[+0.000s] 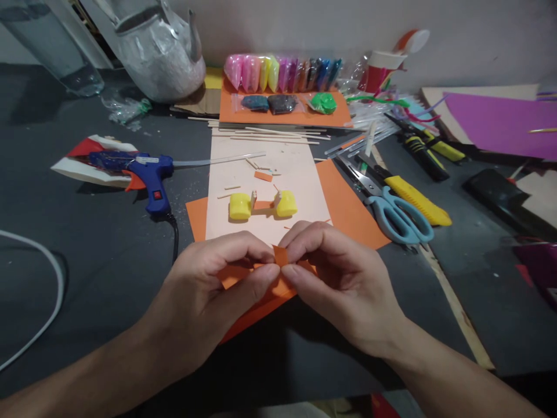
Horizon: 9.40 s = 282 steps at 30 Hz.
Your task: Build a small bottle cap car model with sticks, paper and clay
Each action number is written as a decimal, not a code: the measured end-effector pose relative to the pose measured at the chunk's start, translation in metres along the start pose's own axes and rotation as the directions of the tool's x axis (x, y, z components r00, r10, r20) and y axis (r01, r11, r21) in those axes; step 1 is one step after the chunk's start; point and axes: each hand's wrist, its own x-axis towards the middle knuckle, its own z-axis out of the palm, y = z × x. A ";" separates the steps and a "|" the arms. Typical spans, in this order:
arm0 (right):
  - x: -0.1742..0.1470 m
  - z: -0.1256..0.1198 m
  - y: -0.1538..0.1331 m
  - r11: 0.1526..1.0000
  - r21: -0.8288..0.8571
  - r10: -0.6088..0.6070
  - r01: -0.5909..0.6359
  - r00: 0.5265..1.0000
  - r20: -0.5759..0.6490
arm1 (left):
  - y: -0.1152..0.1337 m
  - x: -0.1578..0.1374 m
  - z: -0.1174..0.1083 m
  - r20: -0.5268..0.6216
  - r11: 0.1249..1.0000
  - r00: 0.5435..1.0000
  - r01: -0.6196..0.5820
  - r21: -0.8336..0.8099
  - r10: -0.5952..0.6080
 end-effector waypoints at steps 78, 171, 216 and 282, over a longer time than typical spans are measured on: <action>0.000 0.000 -0.003 0.981 0.033 0.194 -0.193 0.980 -0.035 | -0.003 -0.002 0.003 -0.122 0.952 0.982 -0.104 0.288 0.144; -0.003 0.001 0.005 0.986 0.154 0.069 -0.063 0.997 -0.034 | -0.003 -0.004 0.002 0.006 0.956 0.978 0.206 -0.207 -0.210; -0.002 -0.003 -0.002 0.994 0.020 0.106 -0.106 0.994 -0.012 | 0.001 -0.001 0.002 0.005 0.997 0.999 0.051 -0.054 -0.051; 0.002 -0.008 -0.004 0.855 0.242 0.448 -0.459 0.888 0.104 | -0.003 -0.003 0.006 -0.039 0.757 0.883 -0.376 0.534 0.467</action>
